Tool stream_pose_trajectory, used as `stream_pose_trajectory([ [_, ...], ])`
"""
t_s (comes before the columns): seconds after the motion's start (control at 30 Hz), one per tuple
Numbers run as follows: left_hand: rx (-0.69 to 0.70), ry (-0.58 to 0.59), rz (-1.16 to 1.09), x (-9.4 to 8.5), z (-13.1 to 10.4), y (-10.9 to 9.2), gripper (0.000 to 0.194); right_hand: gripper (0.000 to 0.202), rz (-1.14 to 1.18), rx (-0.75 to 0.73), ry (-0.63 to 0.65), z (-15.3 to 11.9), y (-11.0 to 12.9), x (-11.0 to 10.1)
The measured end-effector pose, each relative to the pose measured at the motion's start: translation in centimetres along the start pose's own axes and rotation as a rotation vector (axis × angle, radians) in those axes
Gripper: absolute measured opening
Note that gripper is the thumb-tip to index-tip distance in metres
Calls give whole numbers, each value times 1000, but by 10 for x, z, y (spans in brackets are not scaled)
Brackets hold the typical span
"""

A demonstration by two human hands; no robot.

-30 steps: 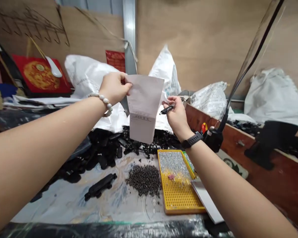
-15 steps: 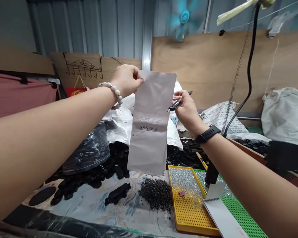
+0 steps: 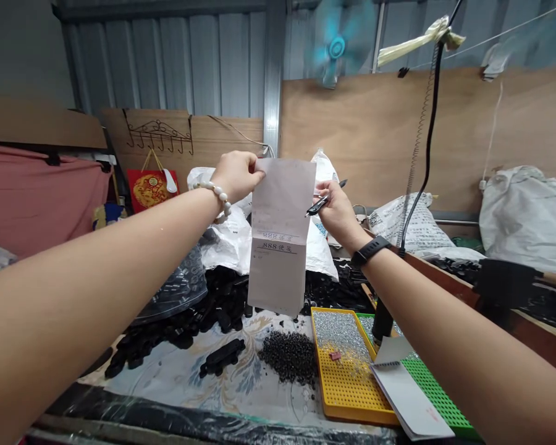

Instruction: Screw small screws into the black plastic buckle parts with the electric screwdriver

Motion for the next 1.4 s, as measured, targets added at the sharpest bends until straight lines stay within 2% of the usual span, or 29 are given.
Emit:
stream_pose_trajectory([
  [0.17,-38,80,-34,36,-21,16,9,16,-54,73,37,-9,-28,12],
  [0.23,-51,94,-52,41,-37,18,10,17,-63,88,44,-18,-34,12],
  [0.3,-62,105,-68,42,-65,18,12,19,-42,97,79,-35,-36,11],
  [0.37,-41,135,-89,44,-109,15,12,20,-6,82,149,-65,-34,10],
  [0.4,41,158,-98,46,-137,8,10,19,-5,67,188,-84,-32,9],
  [0.5,215,332,-252,68,-243,-13,9,15,-101,44,288,-149,-32,10],
  [0.6,238,509,-323,92,-348,-25,25,13,-188,114,382,-207,-49,16],
  [0.67,246,565,-326,102,-396,-33,25,11,-186,209,404,-233,-67,19],
  [0.73,236,600,-319,108,-423,-38,24,9,-164,323,379,-248,-84,18],
  [0.83,186,608,-324,112,-436,-40,28,9,-129,457,344,-259,-95,11],
  [0.93,58,569,-371,109,-439,-34,32,10,-105,474,398,-273,-81,6],
  [1.0,-99,545,-401,110,-440,-23,33,15,-93,406,514,-292,-60,10],
  [1.1,-383,489,-412,113,-437,6,28,25,-128,208,787,-338,-22,27],
  [1.17,-456,455,-403,116,-427,21,35,25,-220,102,988,-372,-6,40],
  [1.23,-350,530,-401,125,-415,21,40,22,-283,93,1166,-394,-4,51],
  [1.3,-167,661,-401,136,-411,10,39,20,-253,176,1242,-391,-12,55],
  [1.33,-99,708,-400,140,-412,5,39,21,-218,234,1208,-378,-21,55],
  [1.4,-46,719,-384,140,-417,0,40,25,-211,340,1009,-336,-50,50],
])
Point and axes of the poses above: each hand's wrist, its own z-axis towards the middle knuckle, its own x-axis out of the palm, y = z × x, the point moved 9 cm from there along z, towards the middle knuckle, and after that the axes turned 8 degrees about x, right-handed, at the moved point
